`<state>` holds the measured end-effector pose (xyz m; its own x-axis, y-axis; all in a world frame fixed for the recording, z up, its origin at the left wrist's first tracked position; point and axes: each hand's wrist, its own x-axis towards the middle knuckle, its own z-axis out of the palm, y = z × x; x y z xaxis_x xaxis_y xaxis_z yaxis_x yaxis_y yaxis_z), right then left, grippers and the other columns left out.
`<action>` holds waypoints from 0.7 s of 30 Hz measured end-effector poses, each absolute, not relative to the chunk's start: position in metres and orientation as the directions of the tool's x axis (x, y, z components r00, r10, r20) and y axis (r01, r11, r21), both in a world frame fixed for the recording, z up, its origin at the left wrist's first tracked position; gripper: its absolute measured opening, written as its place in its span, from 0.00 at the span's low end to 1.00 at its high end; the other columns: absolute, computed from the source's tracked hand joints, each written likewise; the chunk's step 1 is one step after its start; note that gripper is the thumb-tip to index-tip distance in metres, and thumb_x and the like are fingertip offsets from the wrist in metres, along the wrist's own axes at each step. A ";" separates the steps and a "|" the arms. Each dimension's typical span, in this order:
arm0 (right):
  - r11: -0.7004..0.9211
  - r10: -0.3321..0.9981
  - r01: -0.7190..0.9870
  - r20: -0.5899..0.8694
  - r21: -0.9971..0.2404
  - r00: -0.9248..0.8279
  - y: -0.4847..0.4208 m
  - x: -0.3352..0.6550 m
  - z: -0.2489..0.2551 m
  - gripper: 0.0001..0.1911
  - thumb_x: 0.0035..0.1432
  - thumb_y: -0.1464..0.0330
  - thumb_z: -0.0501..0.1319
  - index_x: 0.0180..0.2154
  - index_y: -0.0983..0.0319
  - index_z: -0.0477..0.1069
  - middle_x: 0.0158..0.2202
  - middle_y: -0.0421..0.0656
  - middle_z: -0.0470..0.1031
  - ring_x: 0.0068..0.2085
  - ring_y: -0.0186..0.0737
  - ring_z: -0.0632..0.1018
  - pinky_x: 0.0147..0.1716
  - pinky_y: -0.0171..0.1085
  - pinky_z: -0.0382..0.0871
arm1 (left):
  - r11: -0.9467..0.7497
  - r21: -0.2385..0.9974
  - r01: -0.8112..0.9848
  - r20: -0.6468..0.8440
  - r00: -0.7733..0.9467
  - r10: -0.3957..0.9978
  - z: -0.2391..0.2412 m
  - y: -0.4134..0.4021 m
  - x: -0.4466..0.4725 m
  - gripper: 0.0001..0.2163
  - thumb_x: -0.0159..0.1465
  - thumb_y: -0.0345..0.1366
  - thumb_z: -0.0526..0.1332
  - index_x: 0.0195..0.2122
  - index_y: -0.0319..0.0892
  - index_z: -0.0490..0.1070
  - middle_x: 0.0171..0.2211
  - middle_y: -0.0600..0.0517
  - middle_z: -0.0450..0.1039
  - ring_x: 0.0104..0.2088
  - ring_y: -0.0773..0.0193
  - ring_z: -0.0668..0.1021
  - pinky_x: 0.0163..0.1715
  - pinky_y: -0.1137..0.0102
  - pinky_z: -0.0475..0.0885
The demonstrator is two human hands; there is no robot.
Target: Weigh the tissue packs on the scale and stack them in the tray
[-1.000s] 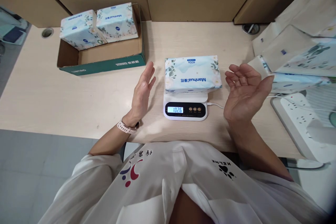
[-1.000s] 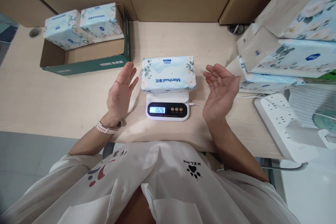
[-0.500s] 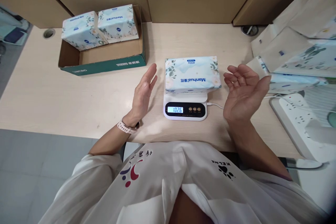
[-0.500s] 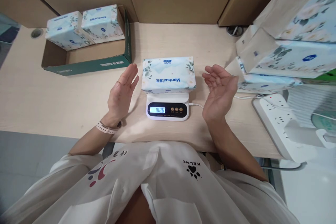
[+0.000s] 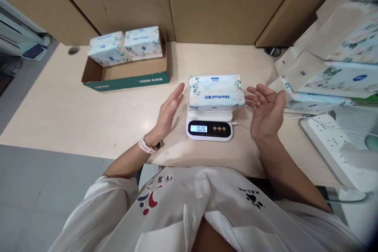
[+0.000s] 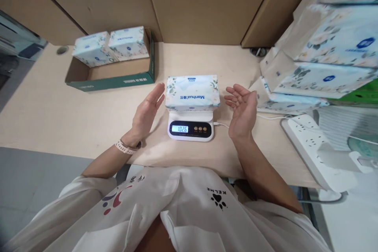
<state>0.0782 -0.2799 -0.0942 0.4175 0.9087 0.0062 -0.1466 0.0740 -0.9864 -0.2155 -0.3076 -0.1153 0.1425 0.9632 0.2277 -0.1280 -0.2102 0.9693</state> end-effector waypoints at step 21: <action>0.258 0.961 0.317 0.210 -0.912 -0.179 -0.265 0.009 -0.020 0.40 0.71 0.40 0.58 0.76 0.50 0.66 0.72 0.49 0.75 0.74 0.61 0.69 0.76 0.64 0.63 | -0.420 0.907 0.005 0.420 0.034 0.907 -0.081 -0.291 -0.235 0.49 0.70 0.63 0.68 0.85 0.63 0.44 0.86 0.53 0.43 0.86 0.44 0.49 0.86 0.44 0.49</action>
